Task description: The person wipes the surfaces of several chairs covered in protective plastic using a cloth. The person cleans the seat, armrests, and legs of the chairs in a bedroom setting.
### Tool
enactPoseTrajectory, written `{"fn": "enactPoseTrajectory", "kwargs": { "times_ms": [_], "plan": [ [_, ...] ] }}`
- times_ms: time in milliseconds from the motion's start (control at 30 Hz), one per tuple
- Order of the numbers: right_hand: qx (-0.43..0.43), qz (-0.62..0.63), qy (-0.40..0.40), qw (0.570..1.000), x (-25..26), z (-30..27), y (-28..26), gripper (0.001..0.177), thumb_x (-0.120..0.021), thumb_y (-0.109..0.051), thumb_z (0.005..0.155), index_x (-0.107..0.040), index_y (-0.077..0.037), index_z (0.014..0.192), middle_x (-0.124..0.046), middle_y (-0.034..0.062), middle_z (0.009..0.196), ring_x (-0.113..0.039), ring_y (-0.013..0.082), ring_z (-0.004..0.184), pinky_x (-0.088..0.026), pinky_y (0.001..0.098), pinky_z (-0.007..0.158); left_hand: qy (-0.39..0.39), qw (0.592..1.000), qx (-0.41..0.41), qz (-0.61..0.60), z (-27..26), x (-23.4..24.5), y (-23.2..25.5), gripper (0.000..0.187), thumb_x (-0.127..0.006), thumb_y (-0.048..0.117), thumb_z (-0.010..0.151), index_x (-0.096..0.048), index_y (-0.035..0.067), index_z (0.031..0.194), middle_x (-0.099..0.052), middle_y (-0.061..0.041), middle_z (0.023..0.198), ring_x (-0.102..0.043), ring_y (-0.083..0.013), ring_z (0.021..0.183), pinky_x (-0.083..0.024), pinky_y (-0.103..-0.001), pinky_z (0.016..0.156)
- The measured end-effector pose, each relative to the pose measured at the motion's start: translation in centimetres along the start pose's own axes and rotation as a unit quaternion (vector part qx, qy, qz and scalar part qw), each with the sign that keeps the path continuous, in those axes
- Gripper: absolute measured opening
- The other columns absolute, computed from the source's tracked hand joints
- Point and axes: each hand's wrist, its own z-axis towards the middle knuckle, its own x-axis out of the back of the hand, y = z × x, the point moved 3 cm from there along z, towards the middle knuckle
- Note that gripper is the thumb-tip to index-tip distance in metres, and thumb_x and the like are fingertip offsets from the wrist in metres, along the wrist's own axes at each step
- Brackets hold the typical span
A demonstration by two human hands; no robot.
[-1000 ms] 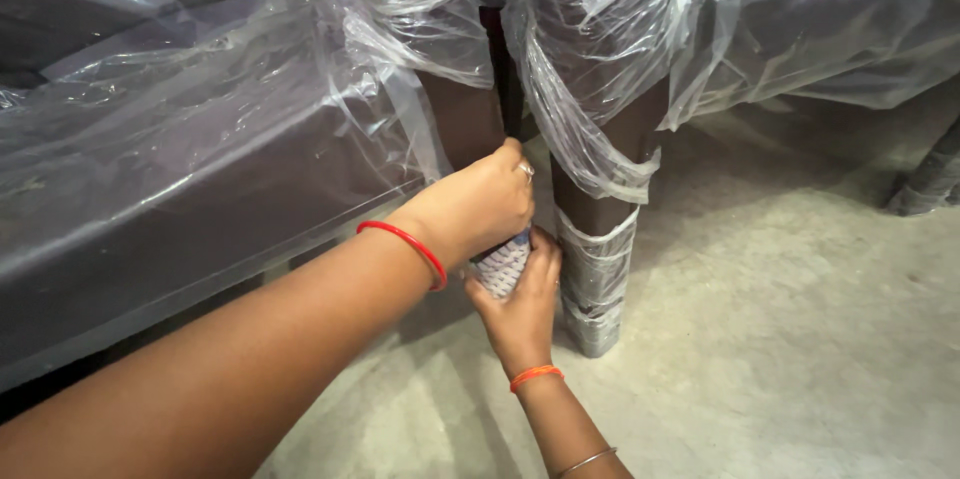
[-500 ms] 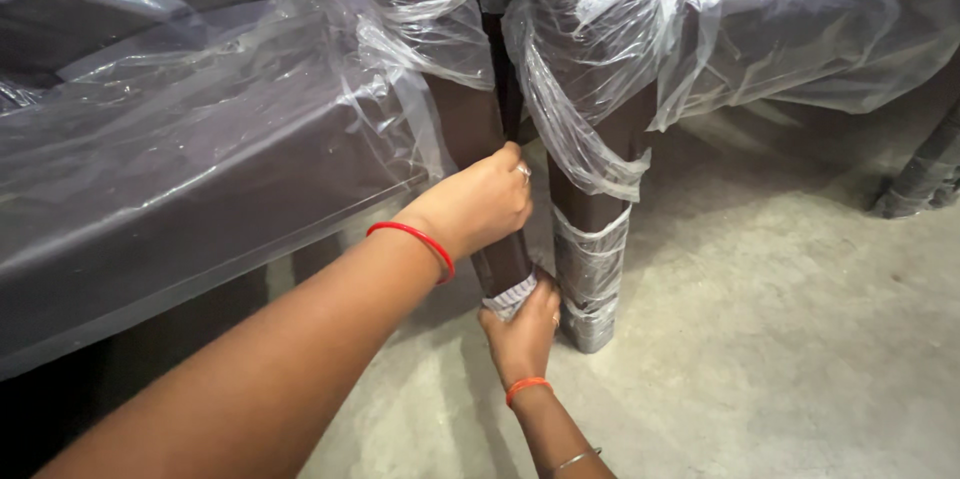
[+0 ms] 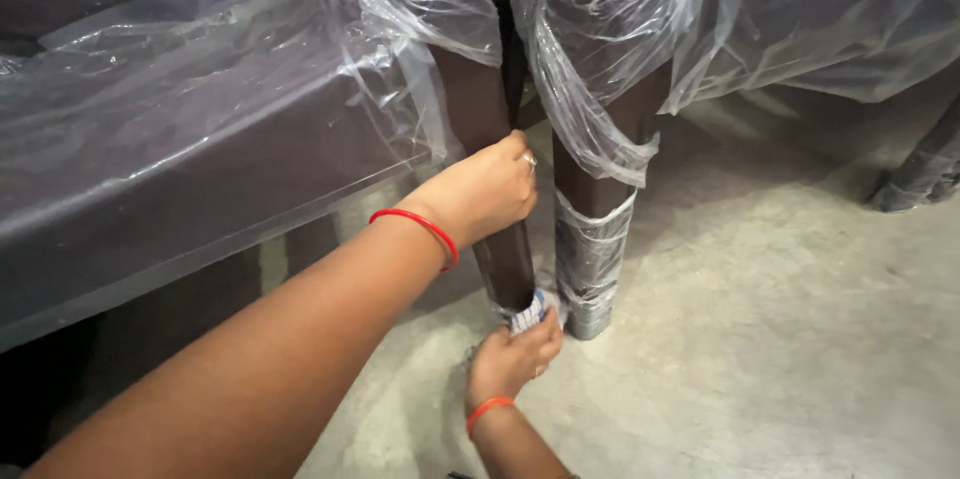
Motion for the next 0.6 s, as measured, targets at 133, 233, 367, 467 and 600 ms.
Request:
{"fn": "enactPoseTrajectory", "kwargs": {
  "times_ms": [133,233,367,467,600],
  "plan": [
    [-0.135,0.078,-0.074,0.985,-2.7,1.7,3.7,0.074,-0.051,0.001,0.083,-0.034,-0.008,0.154,-0.029,0.0168,0.159,-0.033,0.0336,0.147,-0.029,0.0394,0.119,-0.001,1.000,-0.007,0.002,-0.1,0.2,0.0,0.020,-0.058,0.025,0.089,-0.076,0.018,0.093,-0.075,0.003,0.091,-0.068,-0.0166,0.093,-0.044,-0.034,0.087],
    [-0.153,0.122,-0.103,0.975,-3.3,2.2,3.2,0.074,-0.048,-0.001,0.084,-0.029,-0.008,0.155,-0.022,0.0157,0.163,-0.029,0.0327,0.149,-0.029,0.0390,0.118,-0.001,1.000,-0.004,0.000,0.0,0.0,-0.1,0.019,-0.059,0.025,0.090,-0.076,0.019,0.091,-0.075,0.002,0.090,-0.068,-0.0169,0.092,-0.044,-0.034,0.087],
    [-0.087,0.098,-0.124,0.984,-2.5,1.8,0.4,0.081,-0.051,0.001,0.082,-0.025,-0.007,0.158,-0.015,0.0189,0.167,-0.015,0.0341,0.156,-0.017,0.0390,0.123,0.011,1.000,0.005,-0.004,-0.1,0.1,0.0,0.019,-0.059,0.027,0.089,-0.077,0.020,0.089,-0.075,0.003,0.088,-0.068,-0.0163,0.091,-0.044,-0.034,0.088],
    [0.001,0.050,-0.145,0.988,-1.7,1.5,-2.2,0.083,-0.056,-0.001,0.086,-0.017,-0.003,0.159,-0.007,0.0208,0.168,-0.003,0.0366,0.158,-0.007,0.0427,0.124,0.014,1.000,0.007,-0.014,0.0,0.1,0.0,0.018,-0.060,0.027,0.088,-0.077,0.020,0.088,-0.075,0.002,0.087,-0.068,-0.0163,0.091,-0.044,-0.034,0.089],
    [0.196,0.110,-0.137,0.965,0.1,0.2,-5.7,0.079,-0.054,-0.001,0.089,-0.017,0.003,0.158,-0.009,0.0254,0.171,-0.010,0.0401,0.159,-0.012,0.0450,0.125,0.004,0.999,0.000,-0.033,0.0,0.0,0.0,0.018,-0.060,0.026,0.089,-0.077,0.020,0.088,-0.075,0.003,0.087,-0.068,-0.0158,0.092,-0.043,-0.033,0.089]
  ]
}}
